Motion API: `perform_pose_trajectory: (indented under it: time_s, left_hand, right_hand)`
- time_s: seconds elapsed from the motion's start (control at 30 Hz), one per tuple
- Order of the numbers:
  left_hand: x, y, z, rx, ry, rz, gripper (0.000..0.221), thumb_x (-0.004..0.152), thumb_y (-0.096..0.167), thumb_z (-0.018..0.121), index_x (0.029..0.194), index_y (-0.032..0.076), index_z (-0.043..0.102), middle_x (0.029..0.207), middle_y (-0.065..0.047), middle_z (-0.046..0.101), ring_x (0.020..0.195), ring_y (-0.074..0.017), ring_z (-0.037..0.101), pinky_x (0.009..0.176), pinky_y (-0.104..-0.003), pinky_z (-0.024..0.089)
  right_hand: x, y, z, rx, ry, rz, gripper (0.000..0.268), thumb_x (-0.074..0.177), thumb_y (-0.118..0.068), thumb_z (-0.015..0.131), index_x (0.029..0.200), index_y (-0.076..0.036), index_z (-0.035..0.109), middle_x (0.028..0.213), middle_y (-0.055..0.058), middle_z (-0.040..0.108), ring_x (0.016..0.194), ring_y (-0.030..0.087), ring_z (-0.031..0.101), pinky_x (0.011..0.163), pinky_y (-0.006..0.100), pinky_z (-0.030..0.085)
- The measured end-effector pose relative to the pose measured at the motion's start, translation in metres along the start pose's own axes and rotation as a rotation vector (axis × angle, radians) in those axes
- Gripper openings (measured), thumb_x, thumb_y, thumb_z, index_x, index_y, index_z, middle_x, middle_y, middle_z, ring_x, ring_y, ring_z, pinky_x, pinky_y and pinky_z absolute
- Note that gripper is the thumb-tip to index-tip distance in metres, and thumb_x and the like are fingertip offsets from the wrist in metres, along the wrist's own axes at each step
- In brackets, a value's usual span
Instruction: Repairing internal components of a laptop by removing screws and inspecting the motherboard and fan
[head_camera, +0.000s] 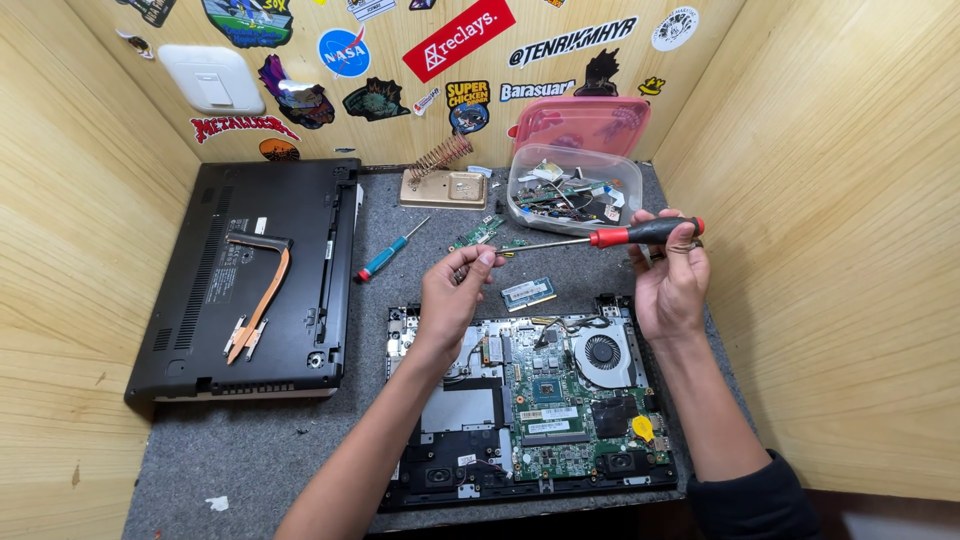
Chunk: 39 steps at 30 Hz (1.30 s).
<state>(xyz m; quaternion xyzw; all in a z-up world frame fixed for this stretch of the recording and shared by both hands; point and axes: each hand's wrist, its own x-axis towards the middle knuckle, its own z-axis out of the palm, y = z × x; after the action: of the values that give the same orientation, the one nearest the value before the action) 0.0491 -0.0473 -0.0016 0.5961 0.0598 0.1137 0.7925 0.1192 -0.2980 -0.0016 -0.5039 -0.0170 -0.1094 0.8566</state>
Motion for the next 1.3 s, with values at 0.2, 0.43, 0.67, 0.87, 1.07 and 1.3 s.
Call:
perform_pose_trajectory:
  time_s: [0.2, 0.43, 0.67, 0.87, 1.07, 1.3]
  left_hand:
    - [0.010, -0.013, -0.004, 0.211, 0.012, 0.189, 0.013, 0.101, 0.019, 0.068, 0.103, 0.010, 0.077, 0.088, -0.005, 0.080, 0.072, -0.0060, 0.061, 0.060, -0.016, 0.045]
    - [0.009, -0.008, -0.008, 0.369, 0.037, 0.255, 0.013, 0.101, 0.018, 0.067, 0.099, 0.011, 0.078, 0.082, -0.003, 0.079, 0.070, -0.0068, 0.062, 0.054, -0.017, 0.050]
    - [0.010, -0.010, -0.012, 0.382, 0.098, 0.259, 0.015, 0.101, 0.019, 0.065, 0.096, 0.012, 0.077, 0.080, -0.002, 0.079, 0.067, -0.0058, 0.060, 0.050, -0.017, 0.049]
    - [0.007, -0.004, -0.011, 0.363, 0.062, 0.260, 0.013, 0.101, 0.018, 0.066, 0.096, 0.011, 0.076, 0.081, -0.004, 0.079, 0.069, -0.0086, 0.064, 0.052, -0.020, 0.053]
    - [0.006, -0.006, -0.005, 0.286, 0.037, 0.237, 0.015, 0.103, 0.018, 0.063, 0.098, 0.009, 0.073, 0.083, -0.006, 0.078, 0.071, -0.0109, 0.068, 0.055, -0.022, 0.056]
    - [0.009, -0.010, -0.011, 0.278, -0.032, 0.178, 0.012, 0.101, 0.017, 0.065, 0.100, 0.010, 0.075, 0.086, -0.006, 0.079, 0.071, -0.0072, 0.068, 0.056, -0.019, 0.054]
  right_hand:
    - [0.001, 0.001, -0.003, -0.014, -0.027, -0.050, 0.044, 0.102, -0.053, 0.054, 0.125, -0.016, 0.052, 0.120, 0.007, 0.073, 0.117, 0.012, 0.070, 0.095, 0.025, 0.057]
    - [-0.004, -0.003, 0.002, -0.038, -0.110, -0.135, 0.045, 0.103, -0.051, 0.053, 0.126, -0.012, 0.049, 0.121, 0.011, 0.072, 0.120, 0.015, 0.069, 0.099, 0.026, 0.058]
    - [-0.024, -0.020, 0.029, -0.089, -0.232, -0.184, 0.052, 0.103, -0.054, 0.047, 0.130, -0.010, 0.046, 0.124, 0.017, 0.070, 0.122, 0.019, 0.068, 0.101, 0.028, 0.057]
    - [-0.011, 0.000, 0.007, -0.342, -0.384, -0.345, 0.038, 0.104, -0.034, 0.059, 0.125, -0.005, 0.051, 0.107, 0.017, 0.069, 0.106, 0.021, 0.067, 0.094, 0.031, 0.056]
    - [-0.022, 0.008, 0.014, -0.414, -0.407, -0.448, 0.024, 0.102, -0.016, 0.065, 0.116, 0.003, 0.062, 0.098, 0.019, 0.068, 0.090, 0.025, 0.070, 0.092, 0.041, 0.058]
    - [-0.032, 0.003, 0.026, -0.340, -0.387, -0.368, 0.027, 0.100, -0.011, 0.064, 0.119, 0.008, 0.061, 0.100, 0.024, 0.071, 0.088, 0.024, 0.071, 0.088, 0.036, 0.057]
